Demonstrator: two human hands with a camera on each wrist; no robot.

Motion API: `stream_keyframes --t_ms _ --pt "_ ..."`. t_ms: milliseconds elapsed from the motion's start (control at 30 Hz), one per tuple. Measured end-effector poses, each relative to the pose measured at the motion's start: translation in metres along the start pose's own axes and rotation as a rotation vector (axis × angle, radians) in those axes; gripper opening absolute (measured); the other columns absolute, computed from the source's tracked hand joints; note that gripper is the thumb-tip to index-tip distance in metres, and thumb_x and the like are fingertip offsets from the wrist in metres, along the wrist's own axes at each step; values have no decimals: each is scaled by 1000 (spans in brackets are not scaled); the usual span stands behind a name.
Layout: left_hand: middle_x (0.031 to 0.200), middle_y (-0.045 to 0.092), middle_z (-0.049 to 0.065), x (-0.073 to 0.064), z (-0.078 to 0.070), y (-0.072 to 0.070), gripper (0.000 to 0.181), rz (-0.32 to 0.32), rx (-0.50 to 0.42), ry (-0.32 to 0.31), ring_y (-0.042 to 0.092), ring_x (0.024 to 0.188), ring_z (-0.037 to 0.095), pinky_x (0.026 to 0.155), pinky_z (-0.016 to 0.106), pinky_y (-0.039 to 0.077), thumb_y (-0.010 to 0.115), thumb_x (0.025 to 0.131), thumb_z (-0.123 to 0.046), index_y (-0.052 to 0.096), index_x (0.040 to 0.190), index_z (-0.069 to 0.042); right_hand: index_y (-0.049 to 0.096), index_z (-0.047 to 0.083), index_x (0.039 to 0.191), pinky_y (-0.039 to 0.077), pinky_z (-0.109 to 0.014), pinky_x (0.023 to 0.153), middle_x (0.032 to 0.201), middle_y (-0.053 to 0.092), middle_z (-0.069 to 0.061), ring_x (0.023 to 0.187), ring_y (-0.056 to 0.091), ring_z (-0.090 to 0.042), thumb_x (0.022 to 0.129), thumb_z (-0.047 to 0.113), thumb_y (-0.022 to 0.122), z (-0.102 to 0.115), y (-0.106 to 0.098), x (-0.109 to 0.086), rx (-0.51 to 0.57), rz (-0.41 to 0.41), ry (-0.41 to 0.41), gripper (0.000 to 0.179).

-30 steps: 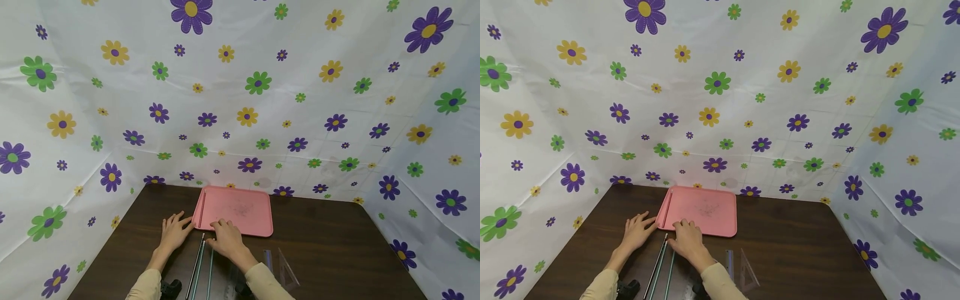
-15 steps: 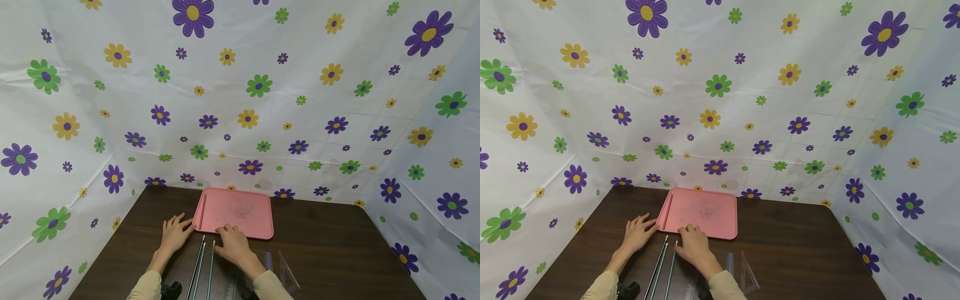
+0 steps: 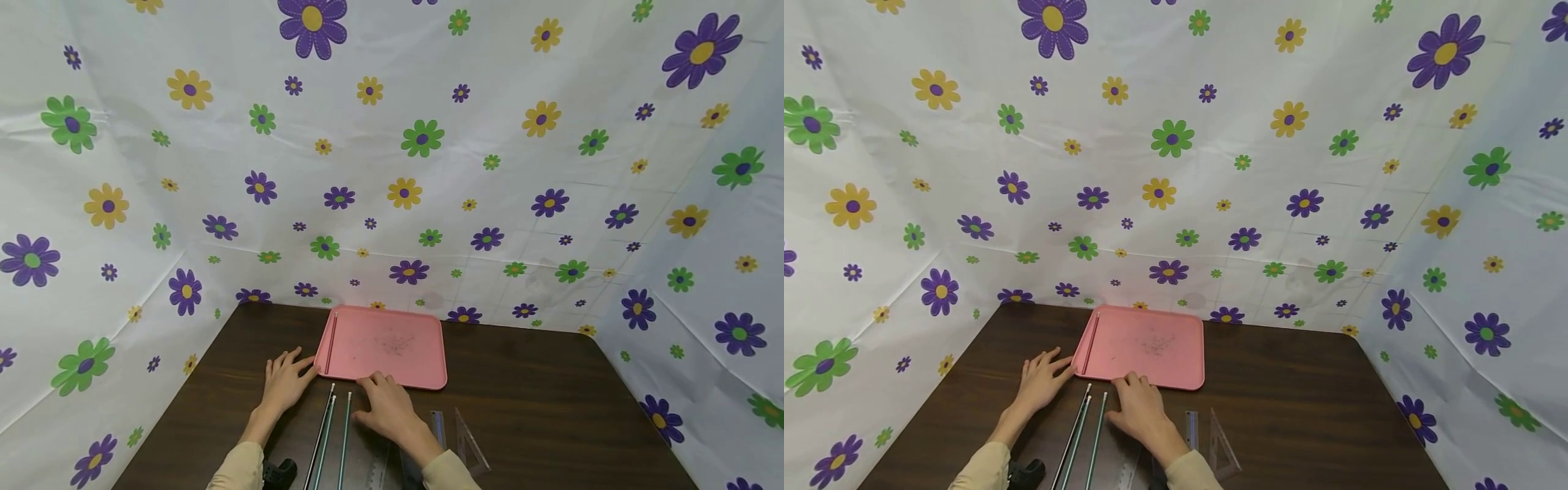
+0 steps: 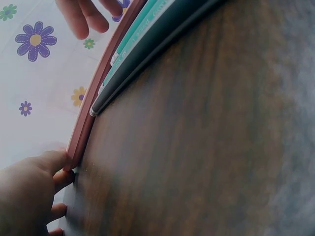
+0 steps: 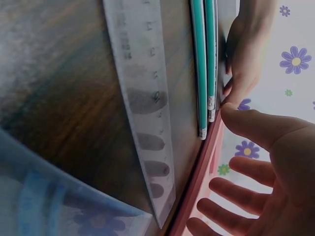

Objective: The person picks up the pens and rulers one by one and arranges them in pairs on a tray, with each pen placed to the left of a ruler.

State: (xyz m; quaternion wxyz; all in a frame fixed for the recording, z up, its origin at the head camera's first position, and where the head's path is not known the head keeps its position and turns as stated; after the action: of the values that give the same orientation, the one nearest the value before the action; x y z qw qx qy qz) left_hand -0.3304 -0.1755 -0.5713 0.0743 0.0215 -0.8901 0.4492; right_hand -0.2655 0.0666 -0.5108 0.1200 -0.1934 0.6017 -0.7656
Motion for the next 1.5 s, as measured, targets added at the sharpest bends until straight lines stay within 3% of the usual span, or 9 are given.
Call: stream_keyframes --t_ms 767,1067,1500 --pt "156 37 23 -2 -3 -3 50 -5 -11 0 22 146 49 116 70 -1 55 99 -47 64 135 -14 58 17 136 53 -43 88 128 59 -6 114 58 -25 71 51 85 -7 0 -18 14 71 -27 78" --pt "156 36 24 -1 -3 -3 49 -3 -19 0 21 146 49 117 69 -2 55 99 -46 63 135 -13 56 18 138 53 -45 90 133 58 -8 117 57 -26 63 51 90 -6 -5 -23 -4 87 -46 89" --pt "155 38 23 -2 -3 -3 49 -5 -10 5 22 146 49 117 69 -1 56 99 -45 64 134 -12 53 17 141 51 -51 96 141 53 -12 128 53 -31 61 52 90 -11 -2 -30 23 140 -15 95"
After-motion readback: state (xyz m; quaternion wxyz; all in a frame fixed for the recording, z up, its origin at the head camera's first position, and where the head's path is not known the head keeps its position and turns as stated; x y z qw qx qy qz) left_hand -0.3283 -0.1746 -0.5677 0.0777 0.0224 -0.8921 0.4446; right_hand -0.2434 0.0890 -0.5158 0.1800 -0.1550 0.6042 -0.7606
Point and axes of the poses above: each hand's wrist, its own x-axis towards the middle knuckle, its own y-axis out of the palm, z = x × y, the point moved 1 cm from there along x, towards the middle knuckle
